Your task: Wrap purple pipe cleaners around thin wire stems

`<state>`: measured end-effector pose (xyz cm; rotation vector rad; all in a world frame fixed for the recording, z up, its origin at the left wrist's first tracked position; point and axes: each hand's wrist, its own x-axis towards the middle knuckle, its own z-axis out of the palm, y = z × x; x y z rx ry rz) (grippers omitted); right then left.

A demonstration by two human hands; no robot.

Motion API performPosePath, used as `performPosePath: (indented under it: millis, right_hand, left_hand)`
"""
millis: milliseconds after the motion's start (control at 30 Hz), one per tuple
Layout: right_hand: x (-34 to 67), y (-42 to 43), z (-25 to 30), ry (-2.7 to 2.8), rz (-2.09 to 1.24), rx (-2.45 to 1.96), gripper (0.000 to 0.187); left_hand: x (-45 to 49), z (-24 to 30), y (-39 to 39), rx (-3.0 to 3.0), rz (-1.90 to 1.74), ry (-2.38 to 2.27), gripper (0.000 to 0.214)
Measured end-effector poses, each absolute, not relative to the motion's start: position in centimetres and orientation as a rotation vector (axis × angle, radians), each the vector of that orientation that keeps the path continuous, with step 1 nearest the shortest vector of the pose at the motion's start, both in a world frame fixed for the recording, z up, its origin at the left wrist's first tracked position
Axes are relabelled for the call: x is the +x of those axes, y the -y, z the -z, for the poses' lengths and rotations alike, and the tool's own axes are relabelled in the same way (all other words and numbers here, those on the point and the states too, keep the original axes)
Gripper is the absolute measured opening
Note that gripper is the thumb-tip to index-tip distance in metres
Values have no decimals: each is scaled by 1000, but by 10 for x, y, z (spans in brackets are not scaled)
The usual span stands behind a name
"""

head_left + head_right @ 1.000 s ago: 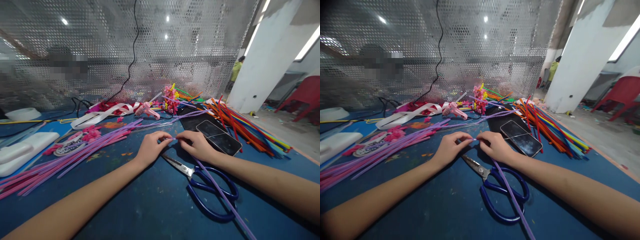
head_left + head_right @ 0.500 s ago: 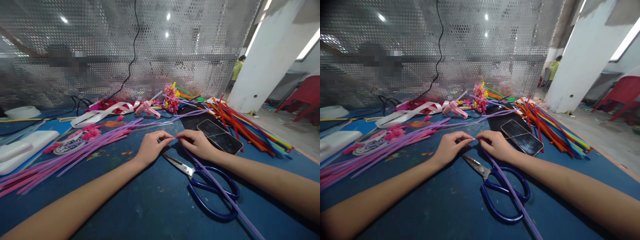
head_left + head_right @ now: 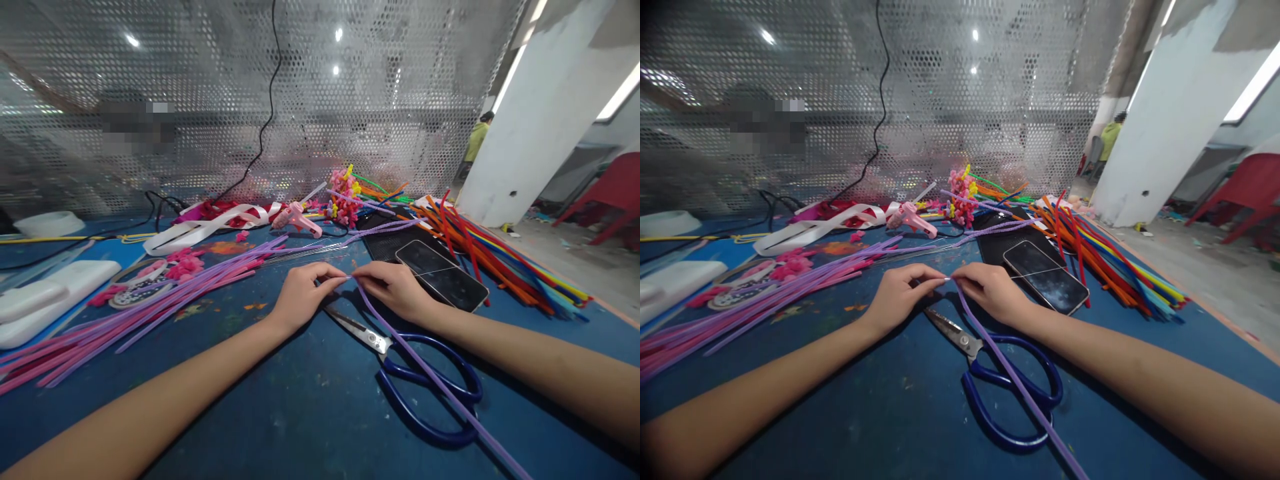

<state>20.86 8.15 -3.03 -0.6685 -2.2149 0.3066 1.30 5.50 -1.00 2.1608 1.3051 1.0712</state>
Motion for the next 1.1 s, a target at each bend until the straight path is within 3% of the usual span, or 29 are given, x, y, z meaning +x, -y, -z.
performPosePath:
  millis: [1100]
  right_hand:
    - [207, -70, 30, 2182, -56, -704, 22]
  left_hand:
    - [16, 7, -46, 2377, -964, -1242, 19]
